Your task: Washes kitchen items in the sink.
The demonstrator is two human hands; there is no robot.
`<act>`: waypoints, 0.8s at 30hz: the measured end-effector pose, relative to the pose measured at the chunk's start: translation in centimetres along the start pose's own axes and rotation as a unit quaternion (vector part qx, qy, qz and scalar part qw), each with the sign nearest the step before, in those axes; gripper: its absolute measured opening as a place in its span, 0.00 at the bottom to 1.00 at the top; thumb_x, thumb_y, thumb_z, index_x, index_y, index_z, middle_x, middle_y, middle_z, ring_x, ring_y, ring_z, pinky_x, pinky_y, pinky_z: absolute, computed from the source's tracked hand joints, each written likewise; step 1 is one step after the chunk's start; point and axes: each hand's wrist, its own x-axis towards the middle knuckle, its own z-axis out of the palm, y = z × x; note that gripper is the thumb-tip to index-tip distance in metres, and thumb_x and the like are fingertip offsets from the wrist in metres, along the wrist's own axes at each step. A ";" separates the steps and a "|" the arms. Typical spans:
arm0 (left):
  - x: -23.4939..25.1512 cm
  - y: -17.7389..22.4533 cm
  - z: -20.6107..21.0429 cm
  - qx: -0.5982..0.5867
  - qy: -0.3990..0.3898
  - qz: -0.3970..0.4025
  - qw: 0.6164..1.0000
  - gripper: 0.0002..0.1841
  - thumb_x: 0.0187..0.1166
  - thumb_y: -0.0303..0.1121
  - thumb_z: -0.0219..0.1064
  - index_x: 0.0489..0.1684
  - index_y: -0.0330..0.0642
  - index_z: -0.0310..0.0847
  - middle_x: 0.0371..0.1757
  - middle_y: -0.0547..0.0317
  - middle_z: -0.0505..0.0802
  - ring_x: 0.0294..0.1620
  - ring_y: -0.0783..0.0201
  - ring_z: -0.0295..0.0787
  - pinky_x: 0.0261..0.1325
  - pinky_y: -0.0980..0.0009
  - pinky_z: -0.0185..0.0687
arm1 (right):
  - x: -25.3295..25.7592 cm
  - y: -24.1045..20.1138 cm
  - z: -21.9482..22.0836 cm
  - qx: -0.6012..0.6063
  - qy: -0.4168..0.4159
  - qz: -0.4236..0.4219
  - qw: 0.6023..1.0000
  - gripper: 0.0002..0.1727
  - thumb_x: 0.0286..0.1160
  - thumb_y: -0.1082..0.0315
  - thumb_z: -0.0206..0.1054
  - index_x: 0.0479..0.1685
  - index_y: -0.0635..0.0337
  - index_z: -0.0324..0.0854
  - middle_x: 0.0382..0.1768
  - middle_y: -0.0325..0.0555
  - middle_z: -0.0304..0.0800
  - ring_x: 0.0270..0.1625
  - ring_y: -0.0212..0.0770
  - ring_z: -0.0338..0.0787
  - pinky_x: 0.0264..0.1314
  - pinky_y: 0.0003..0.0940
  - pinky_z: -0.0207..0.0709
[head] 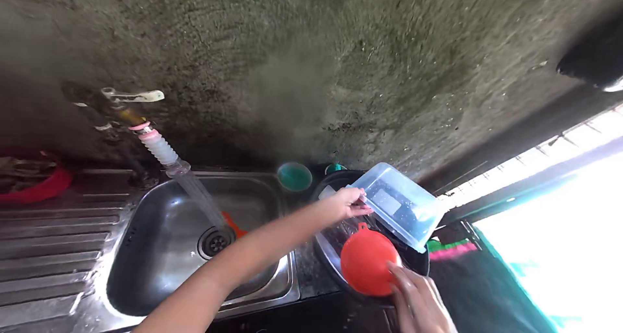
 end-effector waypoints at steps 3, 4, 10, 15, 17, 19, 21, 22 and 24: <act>0.2 0.0 -0.3 0.022 0.007 -0.009 1.000 0.14 0.93 0.34 0.53 0.67 0.36 0.68 0.43 0.52 0.77 0.34 0.63 0.80 0.41 0.72 0.83 | 1.3 1.8 5.1 -0.003 -0.007 -0.021 1.000 0.17 0.76 0.74 0.61 0.61 0.66 0.87 0.50 0.61 0.92 0.50 0.58 0.94 0.52 0.44 0.89; 0.3 -0.1 -0.5 0.026 0.004 -0.015 1.000 0.13 0.93 0.34 0.52 0.66 0.36 0.68 0.42 0.53 0.77 0.34 0.64 0.79 0.41 0.72 0.83 | 1.5 2.5 6.8 -0.004 0.006 -0.025 1.000 0.17 0.75 0.75 0.61 0.60 0.65 0.88 0.51 0.62 0.92 0.49 0.59 0.94 0.50 0.46 0.89; 0.5 -1.5 -2.7 0.140 0.005 0.003 0.990 0.14 0.92 0.31 0.51 0.68 0.35 0.69 0.44 0.53 0.79 0.35 0.66 0.77 0.43 0.73 0.78 | 2.2 2.4 11.6 -0.091 0.042 0.000 0.995 0.25 0.73 0.78 0.61 0.69 0.55 0.88 0.64 0.61 0.90 0.49 0.67 0.92 0.45 0.54 0.84; -3.3 0.3 -6.3 0.285 -0.040 0.084 0.954 0.25 0.93 0.35 0.52 0.84 0.31 0.62 0.81 0.36 0.71 0.73 0.51 0.72 0.73 0.58 0.68 | 3.0 0.8 13.6 -0.082 -0.040 -0.007 0.996 0.26 0.70 0.78 0.66 0.70 0.52 0.88 0.64 0.63 0.90 0.52 0.74 0.91 0.44 0.65 0.81; -5.5 1.2 -11.0 0.388 -0.050 0.162 0.906 0.25 0.95 0.35 0.49 0.86 0.30 0.61 0.84 0.33 0.71 0.81 0.46 0.72 0.81 0.54 0.67 | 3.3 0.6 13.9 -0.062 -0.065 -0.012 0.996 0.28 0.70 0.81 0.64 0.69 0.48 0.88 0.66 0.65 0.88 0.54 0.75 0.90 0.45 0.66 0.81; -7.1 1.3 -17.9 0.520 0.007 0.195 0.832 0.22 0.95 0.35 0.49 0.78 0.30 0.73 0.75 0.34 0.81 0.73 0.47 0.80 0.76 0.52 0.72 | 3.4 0.0 13.7 -0.032 -0.067 0.000 0.997 0.28 0.69 0.81 0.60 0.67 0.49 0.89 0.68 0.68 0.85 0.58 0.78 0.88 0.50 0.69 0.80; -7.5 0.1 -25.4 0.627 0.102 0.119 0.763 0.20 0.91 0.34 0.54 0.72 0.29 0.77 0.69 0.30 0.84 0.72 0.38 0.81 0.75 0.40 0.71 | 3.1 -0.8 13.6 -0.008 -0.056 0.021 0.998 0.26 0.70 0.78 0.58 0.66 0.53 0.90 0.68 0.70 0.85 0.60 0.79 0.86 0.54 0.71 0.78; -7.2 -1.0 -28.6 0.667 0.147 0.064 0.728 0.20 0.87 0.33 0.59 0.71 0.28 0.78 0.69 0.28 0.84 0.73 0.33 0.79 0.74 0.34 0.70 | 2.8 -1.2 14.0 -0.004 -0.041 0.027 0.999 0.25 0.70 0.77 0.57 0.65 0.55 0.90 0.66 0.70 0.86 0.59 0.78 0.87 0.55 0.70 0.78; -5.9 -3.4 -32.9 0.710 0.208 -0.014 0.673 0.25 0.82 0.34 0.66 0.74 0.30 0.76 0.75 0.29 0.80 0.78 0.30 0.73 0.75 0.29 0.66 | 2.2 -2.3 14.9 -0.002 -0.006 0.032 0.999 0.22 0.73 0.74 0.57 0.62 0.57 0.91 0.61 0.70 0.88 0.57 0.76 0.88 0.58 0.68 0.76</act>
